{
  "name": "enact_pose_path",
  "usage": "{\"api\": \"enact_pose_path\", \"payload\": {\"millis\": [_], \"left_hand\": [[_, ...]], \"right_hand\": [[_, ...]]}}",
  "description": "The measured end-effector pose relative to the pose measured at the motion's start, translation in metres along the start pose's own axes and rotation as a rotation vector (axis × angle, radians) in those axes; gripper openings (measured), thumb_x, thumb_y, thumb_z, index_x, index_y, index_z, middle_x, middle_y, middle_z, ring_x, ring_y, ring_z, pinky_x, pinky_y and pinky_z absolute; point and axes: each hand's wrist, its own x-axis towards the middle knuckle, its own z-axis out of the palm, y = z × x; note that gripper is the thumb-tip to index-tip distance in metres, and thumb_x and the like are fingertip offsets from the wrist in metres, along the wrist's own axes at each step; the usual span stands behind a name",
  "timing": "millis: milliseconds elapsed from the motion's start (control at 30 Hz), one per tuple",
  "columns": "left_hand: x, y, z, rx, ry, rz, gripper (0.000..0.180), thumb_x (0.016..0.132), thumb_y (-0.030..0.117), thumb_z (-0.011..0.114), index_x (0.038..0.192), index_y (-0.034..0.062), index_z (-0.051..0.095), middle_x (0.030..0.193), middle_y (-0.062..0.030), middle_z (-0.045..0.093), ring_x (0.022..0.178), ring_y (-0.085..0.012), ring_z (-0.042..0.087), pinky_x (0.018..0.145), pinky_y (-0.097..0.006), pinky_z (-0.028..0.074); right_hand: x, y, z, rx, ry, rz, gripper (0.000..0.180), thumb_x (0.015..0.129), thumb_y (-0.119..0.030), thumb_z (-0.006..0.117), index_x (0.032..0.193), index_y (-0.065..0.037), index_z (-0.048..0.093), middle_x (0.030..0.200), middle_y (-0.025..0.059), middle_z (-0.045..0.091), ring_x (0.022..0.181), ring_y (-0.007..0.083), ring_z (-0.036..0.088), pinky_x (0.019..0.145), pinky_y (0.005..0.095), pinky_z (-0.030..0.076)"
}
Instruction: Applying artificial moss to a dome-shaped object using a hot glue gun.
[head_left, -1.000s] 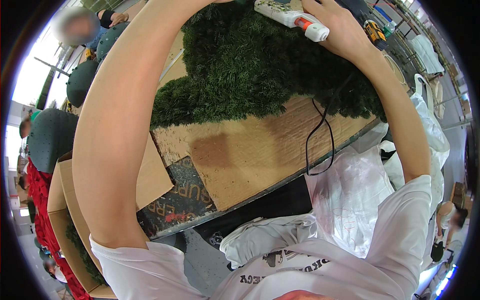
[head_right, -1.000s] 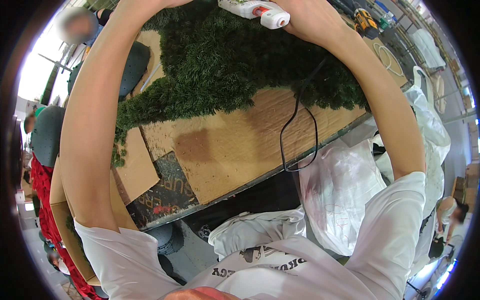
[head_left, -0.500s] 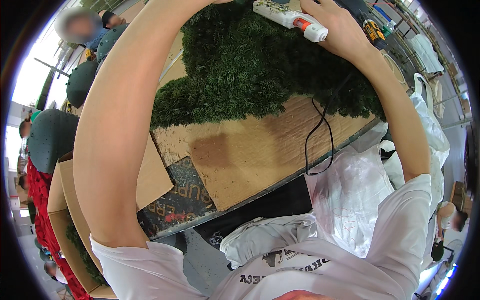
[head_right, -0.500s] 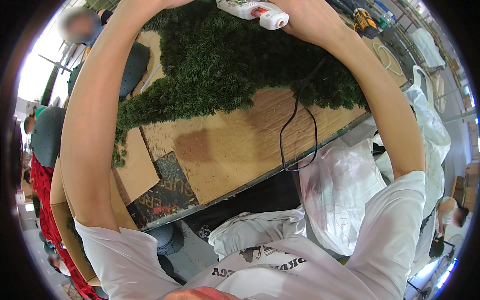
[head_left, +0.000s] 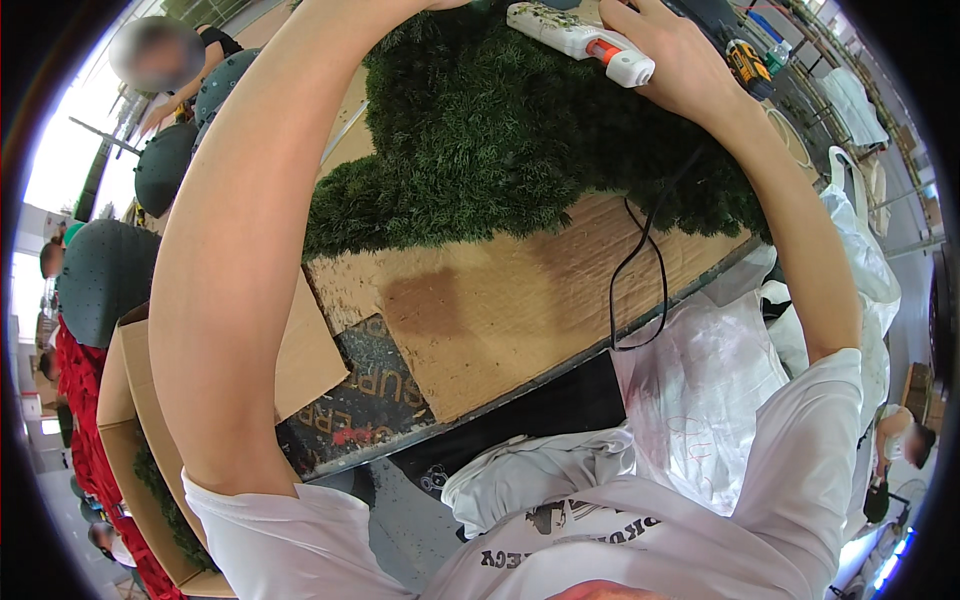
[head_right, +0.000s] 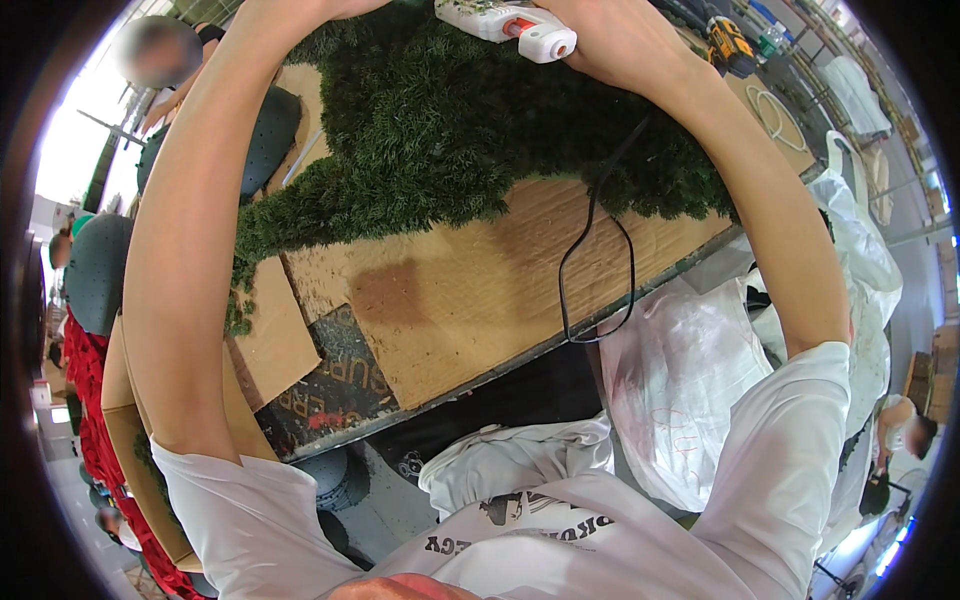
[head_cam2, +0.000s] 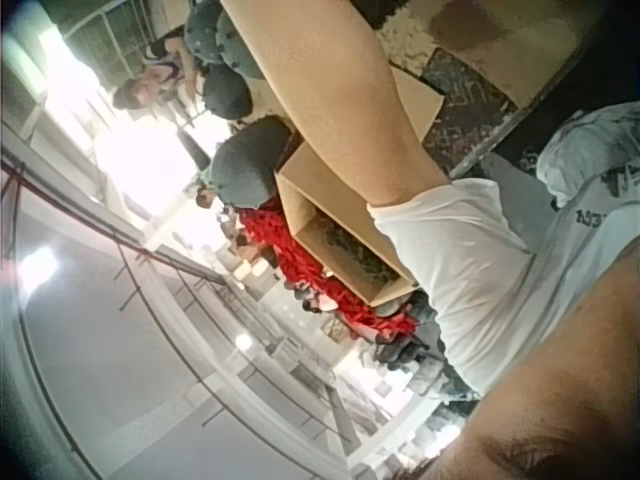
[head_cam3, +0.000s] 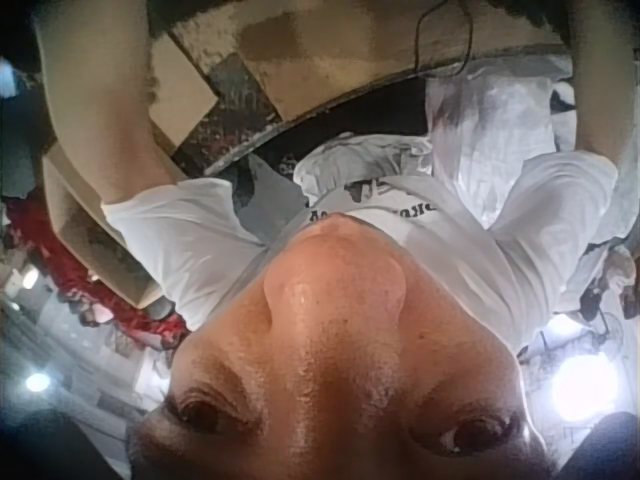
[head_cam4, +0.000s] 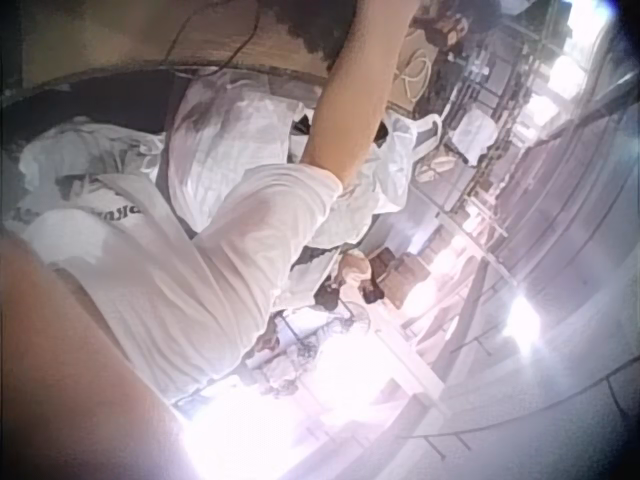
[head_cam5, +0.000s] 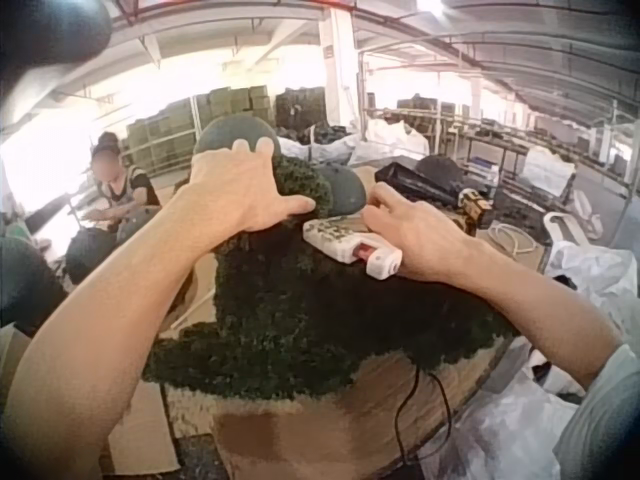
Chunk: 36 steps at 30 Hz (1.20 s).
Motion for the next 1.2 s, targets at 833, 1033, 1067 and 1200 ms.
{"api": "enact_pose_path", "payload": {"millis": [833,1033,1067,1200], "left_hand": [[0.008,-0.001,0.000,-0.017,-0.066,0.005,0.098,0.088,0.073,0.064,0.146,-0.0033,0.046,0.138,-0.0268,0.059,0.121,-0.0423,0.064,0.100,-0.053,0.051],[0.003,0.010,-0.013,0.011,-0.072,-0.002,0.097,0.088,0.073,0.064,0.144,-0.0039,0.047,0.137,-0.0270,0.058,0.121,-0.0436,0.063,0.100,-0.053,0.052],[0.001,0.011,-0.015,0.019,-0.081,-0.014,0.096,0.088,0.073,0.064,0.144,-0.0039,0.048,0.138,-0.0266,0.058,0.122,-0.0436,0.063,0.099,-0.053,0.052],[-0.004,0.010,-0.011,-0.052,-0.010,-0.009,0.093,0.088,0.072,0.065,0.144,-0.0001,0.050,0.137,-0.0224,0.058,0.123,-0.0401,0.062,0.100,-0.053,0.050]], "right_hand": [[-0.139,-0.149,-0.034,0.544,-0.190,0.015,0.040,0.071,-0.016,0.078,0.106,-0.008,0.061,0.092,0.0100,0.062,0.083,0.0301,0.067,0.063,0.0385,0.057],[-0.145,-0.219,0.078,0.718,-0.375,0.092,0.041,0.075,-0.008,0.074,0.111,-0.006,0.054,0.109,0.0150,0.061,0.099,0.0342,0.067,0.081,0.0430,0.057],[-0.142,-0.223,0.093,0.693,-0.377,0.083,0.042,0.075,-0.007,0.074,0.113,-0.006,0.055,0.110,0.0170,0.060,0.103,0.0363,0.065,0.086,0.0437,0.055],[-0.126,-0.228,0.100,0.662,-0.315,0.005,0.045,0.078,-0.007,0.072,0.120,-0.004,0.056,0.118,0.0210,0.057,0.114,0.0413,0.060,0.097,0.0474,0.051]]}}
